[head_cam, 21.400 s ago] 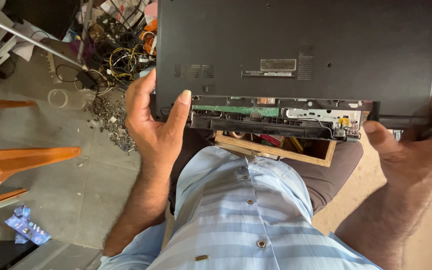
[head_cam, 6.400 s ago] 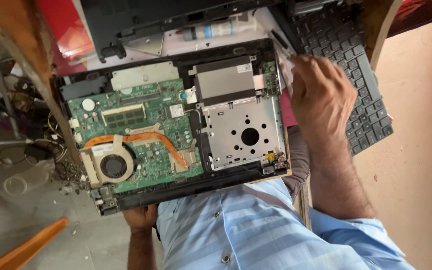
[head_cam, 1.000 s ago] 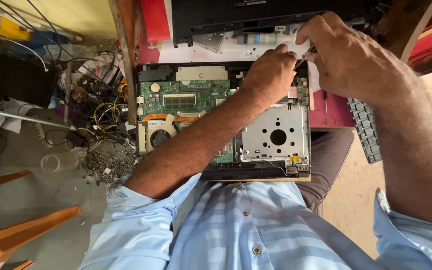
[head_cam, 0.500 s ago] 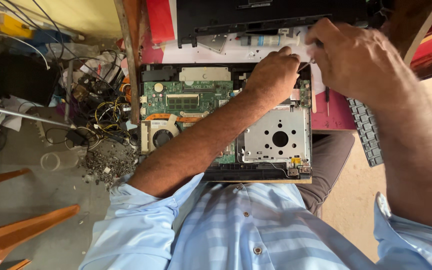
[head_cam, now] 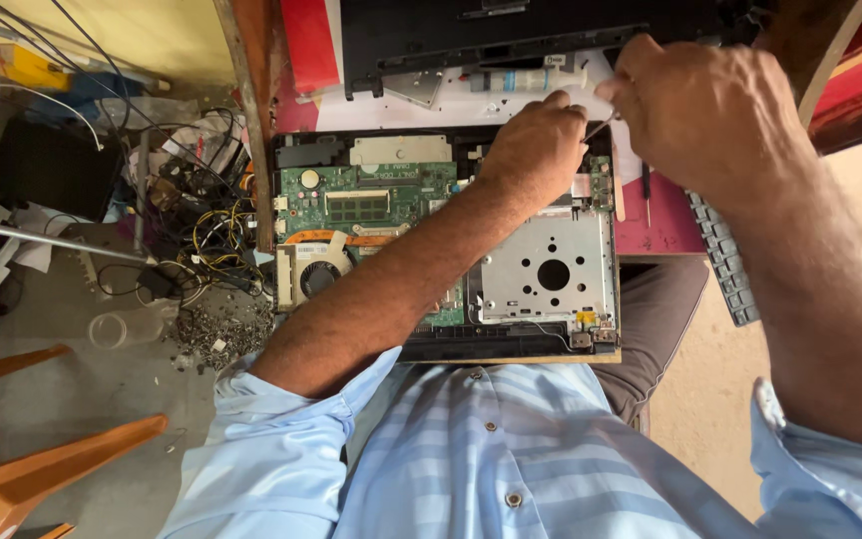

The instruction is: The person removes a hard drive from a laptop chassis, uses a screwdriver to detach its mounting bracket, and sets the components aside.

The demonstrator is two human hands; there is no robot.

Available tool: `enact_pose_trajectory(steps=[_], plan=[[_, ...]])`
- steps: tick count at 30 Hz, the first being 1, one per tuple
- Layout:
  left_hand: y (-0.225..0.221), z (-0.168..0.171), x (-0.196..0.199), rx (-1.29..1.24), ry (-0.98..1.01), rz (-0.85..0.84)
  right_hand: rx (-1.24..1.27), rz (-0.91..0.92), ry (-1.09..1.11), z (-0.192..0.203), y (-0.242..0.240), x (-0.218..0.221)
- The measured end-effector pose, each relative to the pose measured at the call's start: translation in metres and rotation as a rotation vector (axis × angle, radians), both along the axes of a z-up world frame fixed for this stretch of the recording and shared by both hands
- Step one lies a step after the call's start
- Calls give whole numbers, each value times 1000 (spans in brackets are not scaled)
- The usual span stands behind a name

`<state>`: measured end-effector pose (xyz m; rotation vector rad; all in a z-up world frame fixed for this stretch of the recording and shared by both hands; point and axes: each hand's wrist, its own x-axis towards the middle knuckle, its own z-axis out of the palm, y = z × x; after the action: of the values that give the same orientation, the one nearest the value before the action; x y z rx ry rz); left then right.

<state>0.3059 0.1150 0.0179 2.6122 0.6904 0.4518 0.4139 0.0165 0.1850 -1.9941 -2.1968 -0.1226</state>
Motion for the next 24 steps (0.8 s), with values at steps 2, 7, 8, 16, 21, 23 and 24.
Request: enact_pose_trajectory(steps=[2, 7, 8, 16, 21, 23, 24], plan=[[-4, -3, 1, 10, -18, -6, 17, 53, 102, 1, 1, 4], [-3, -3, -2, 33, -63, -5, -81, -46, 57, 2, -6, -2], [-2, -2, -2, 48, -70, 2, -138, -174, -34, 2, -6, -2], [-1, 0, 2, -15, 4, 16, 168, 87, 274, 8, -30, -5], [1, -5, 3, 109, 61, -28, 433, -80, 572, -26, -114, 14], [0, -3, 4, 149, 61, -39, 529, -156, 976, -64, -148, 16], [-2, -2, 3, 165, 67, -44, 582, -190, 1140, -82, -164, 18]])
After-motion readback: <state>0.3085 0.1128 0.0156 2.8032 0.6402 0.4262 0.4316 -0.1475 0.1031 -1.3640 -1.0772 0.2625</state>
